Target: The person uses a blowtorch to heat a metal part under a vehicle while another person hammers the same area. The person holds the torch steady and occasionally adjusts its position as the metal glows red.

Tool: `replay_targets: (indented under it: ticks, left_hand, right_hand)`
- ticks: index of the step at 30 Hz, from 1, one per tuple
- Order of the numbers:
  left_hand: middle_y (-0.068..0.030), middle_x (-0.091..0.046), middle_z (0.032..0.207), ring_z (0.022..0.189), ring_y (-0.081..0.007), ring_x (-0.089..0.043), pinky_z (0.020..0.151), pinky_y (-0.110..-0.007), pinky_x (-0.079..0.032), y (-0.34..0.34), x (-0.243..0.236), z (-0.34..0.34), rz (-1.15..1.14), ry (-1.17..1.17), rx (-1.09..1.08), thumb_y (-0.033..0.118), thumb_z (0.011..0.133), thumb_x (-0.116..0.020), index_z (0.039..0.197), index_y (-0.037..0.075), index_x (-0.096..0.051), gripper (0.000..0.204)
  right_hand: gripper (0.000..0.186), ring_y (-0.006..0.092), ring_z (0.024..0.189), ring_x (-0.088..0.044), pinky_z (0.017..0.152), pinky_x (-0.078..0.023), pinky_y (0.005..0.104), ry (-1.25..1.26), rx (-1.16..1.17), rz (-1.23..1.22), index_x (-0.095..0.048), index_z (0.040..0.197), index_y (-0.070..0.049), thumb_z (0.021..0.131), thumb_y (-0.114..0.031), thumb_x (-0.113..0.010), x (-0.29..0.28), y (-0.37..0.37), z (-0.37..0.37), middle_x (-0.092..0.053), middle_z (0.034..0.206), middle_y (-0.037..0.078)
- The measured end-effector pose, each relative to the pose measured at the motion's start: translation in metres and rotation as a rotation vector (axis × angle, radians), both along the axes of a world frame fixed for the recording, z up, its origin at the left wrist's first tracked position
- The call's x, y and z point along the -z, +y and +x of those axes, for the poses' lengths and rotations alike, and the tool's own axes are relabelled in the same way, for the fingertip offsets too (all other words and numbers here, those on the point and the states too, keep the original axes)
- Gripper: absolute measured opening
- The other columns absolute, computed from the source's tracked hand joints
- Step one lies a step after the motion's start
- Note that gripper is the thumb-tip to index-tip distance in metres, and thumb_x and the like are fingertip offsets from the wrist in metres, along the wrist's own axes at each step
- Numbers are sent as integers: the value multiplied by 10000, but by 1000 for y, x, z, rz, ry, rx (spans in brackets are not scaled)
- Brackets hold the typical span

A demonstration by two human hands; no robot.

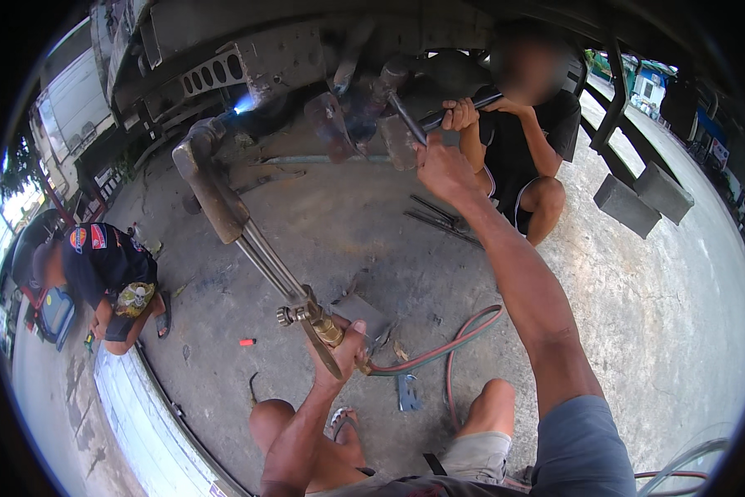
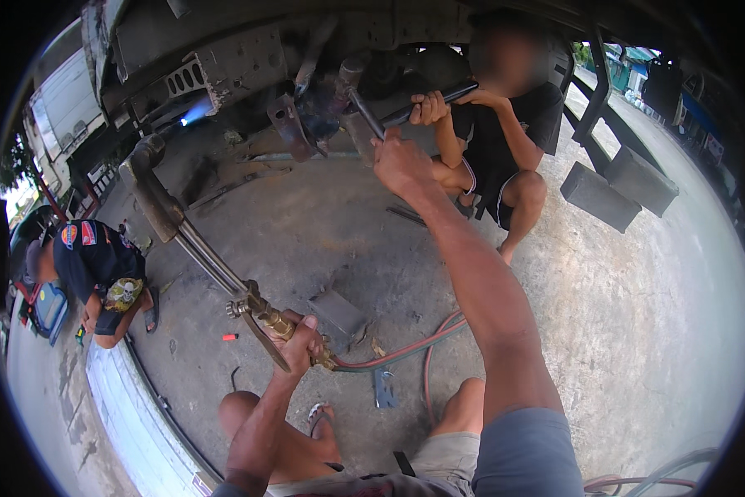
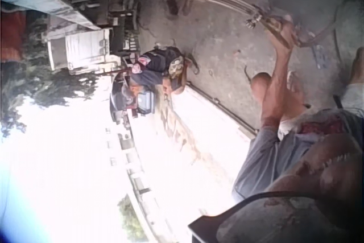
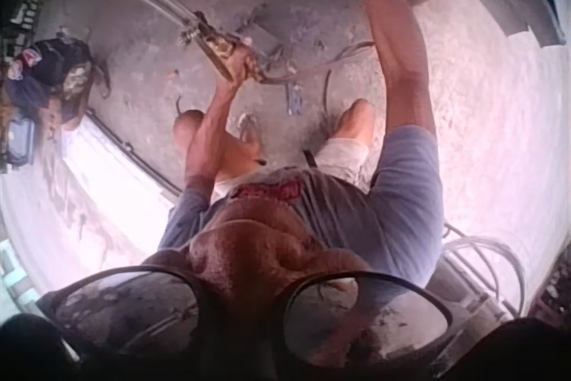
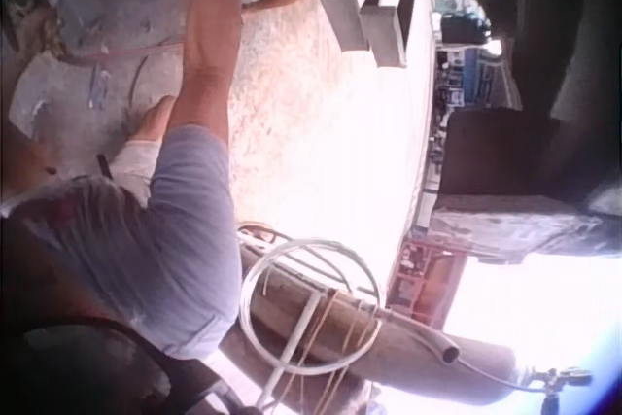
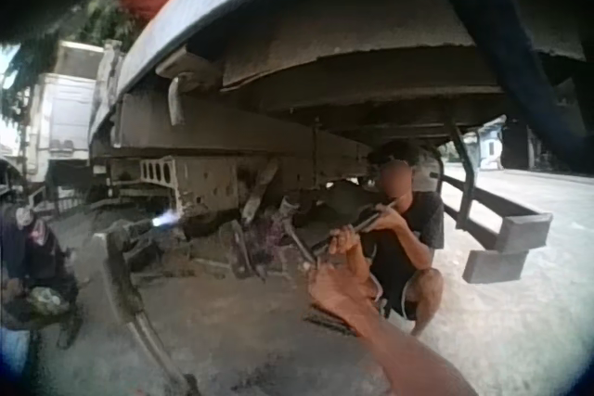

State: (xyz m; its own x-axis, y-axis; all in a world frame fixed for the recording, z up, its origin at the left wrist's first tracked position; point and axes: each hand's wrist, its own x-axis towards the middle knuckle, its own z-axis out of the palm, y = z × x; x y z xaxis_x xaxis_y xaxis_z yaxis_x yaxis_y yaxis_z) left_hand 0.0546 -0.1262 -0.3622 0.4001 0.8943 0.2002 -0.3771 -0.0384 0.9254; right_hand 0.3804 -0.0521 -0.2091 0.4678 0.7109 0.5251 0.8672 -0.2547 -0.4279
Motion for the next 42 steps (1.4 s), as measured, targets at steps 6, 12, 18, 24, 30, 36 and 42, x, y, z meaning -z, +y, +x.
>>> replay_targets:
  ticks: [6,12,18,24,30,36,42]
  left_hand:
    - [-45,-520,569,453,-130,-507,423,-322,-423,-5,5,-6,27,28,-8,48,972,-675,784,68,-494,262]
    - [-49,-544,571,462,-137,-538,440,-324,-448,-5,-3,-5,-6,-14,-1,72,948,-711,789,50,-525,245]
    - [-47,-560,576,472,-138,-555,457,-320,-463,-9,-2,-8,-26,-27,-8,87,937,-731,799,39,-538,242]
    - [-35,-568,574,466,-126,-550,454,-312,-452,-6,-7,-8,40,-24,-14,103,938,-731,785,38,-545,250]
    - [-20,-511,575,458,-112,-506,441,-310,-439,-7,-7,-1,22,22,-18,99,979,-678,788,74,-497,265]
    - [-13,-506,587,466,-112,-503,445,-312,-441,2,-4,1,17,34,-16,126,981,-686,809,81,-498,259]
    - [-28,-550,551,443,-110,-531,417,-306,-410,-1,-5,5,-15,-9,-22,96,950,-725,772,39,-537,265]
  right_hand:
    - [361,525,1007,-676,809,-556,580,-76,-33,362,-493,1177,30,1078,-314,-538,-32,-36,-29,-700,966,331]
    - [382,520,875,-697,734,-547,595,21,-11,175,-505,1184,19,1084,-348,-524,-21,-13,-37,-704,926,320]
    - [403,419,725,-716,657,-567,540,157,-151,87,-559,1104,20,1082,-380,-515,-23,-28,-12,-683,768,227]
    - [422,379,719,-644,760,-537,497,361,-231,70,-573,1054,48,1074,-373,-542,-63,-78,-41,-570,668,140]
    - [365,122,517,-544,483,-427,324,98,-265,344,-533,1068,4,1095,-359,-566,-68,-52,-18,-554,683,41]
    - [401,490,723,-662,855,-487,576,-231,-199,578,-541,978,-5,1092,-388,-507,-85,-39,-52,-653,705,252]
    - [487,532,1016,-674,898,-514,548,-266,-93,-172,-620,1155,66,1074,-403,-519,-90,-12,-19,-694,925,359]
